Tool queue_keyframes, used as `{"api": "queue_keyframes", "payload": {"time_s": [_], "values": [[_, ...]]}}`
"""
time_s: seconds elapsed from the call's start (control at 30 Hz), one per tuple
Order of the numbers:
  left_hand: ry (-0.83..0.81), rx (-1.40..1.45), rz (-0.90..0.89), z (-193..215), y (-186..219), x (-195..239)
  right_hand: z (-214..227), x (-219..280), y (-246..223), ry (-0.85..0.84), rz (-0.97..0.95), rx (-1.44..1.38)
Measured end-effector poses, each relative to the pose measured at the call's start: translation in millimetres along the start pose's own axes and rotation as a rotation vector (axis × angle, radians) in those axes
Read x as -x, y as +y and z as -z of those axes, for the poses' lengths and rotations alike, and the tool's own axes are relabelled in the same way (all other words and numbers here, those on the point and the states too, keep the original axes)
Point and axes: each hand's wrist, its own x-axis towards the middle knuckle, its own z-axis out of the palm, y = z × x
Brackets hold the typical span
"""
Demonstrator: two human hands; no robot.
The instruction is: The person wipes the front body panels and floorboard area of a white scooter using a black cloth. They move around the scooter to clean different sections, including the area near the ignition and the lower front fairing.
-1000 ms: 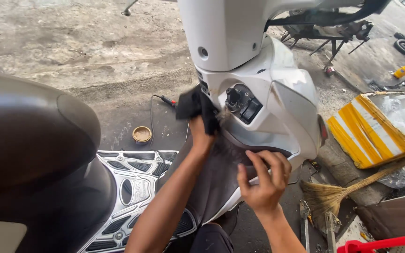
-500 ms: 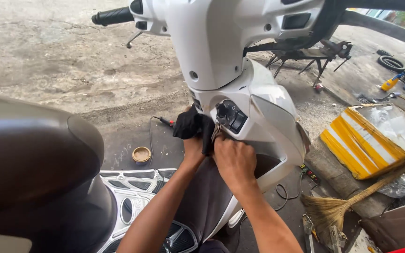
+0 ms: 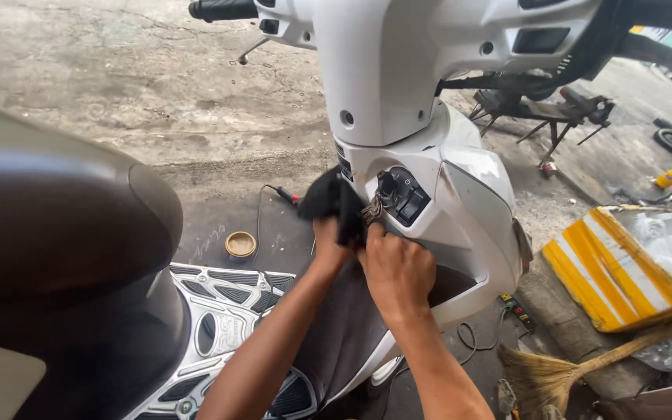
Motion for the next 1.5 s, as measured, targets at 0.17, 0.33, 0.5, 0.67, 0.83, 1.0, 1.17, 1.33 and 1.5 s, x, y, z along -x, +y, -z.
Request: {"api": "queue_keyframes", "payload": {"time_s": [0.17, 0.33, 0.5, 0.67, 0.83, 1.0, 1.17, 1.33, 1.5], "values": [[-0.017, -0.066, -0.005, -12.8, -27.4, -13.6, -6.8, 0.3, -0.3, -0.01, -0.039, -0.006], [-0.071, -0.132, 0.018, -16.8, -51.6, 8.4, 6.6, 3.2, -3.1, -0.027, -0.046, 0.0], [-0.206, -0.158, -0.027, 43.4, -26.9, 20.5, -3.9, 4.0, -2.5, -0.027, -0.1, -0.069], [-0.078, -0.108, -0.196, 62.7, 120.7, -29.9, -0.8, 1.1, -8.8, 0.067, -0.099, 0.0], [-0.127, -0.048, -0.149, 62.2, 117.3, -48.3, 6.5, -7.3, -14.1, 0.027, -0.113, 0.009], [-0.092, -0.019, -0.102, 57.5, 136.0, -33.8, 1.6, -8.0, -18.0, 0.146, -0.133, 0.102], [-0.111, -0.005, -0.047, 59.5, 136.2, -52.6, 6.3, -15.3, -20.4, 0.216, -0.106, 0.096], [-0.132, 0.028, -0.061, 80.5, 150.9, -50.9, 2.1, -8.6, -23.2, 0.218, -0.132, 0.128], [-0.13, 0.051, -0.085, 97.8, 179.2, -59.7, 2.7, -13.2, -19.6, 0.247, -0.1, 0.077]]}}
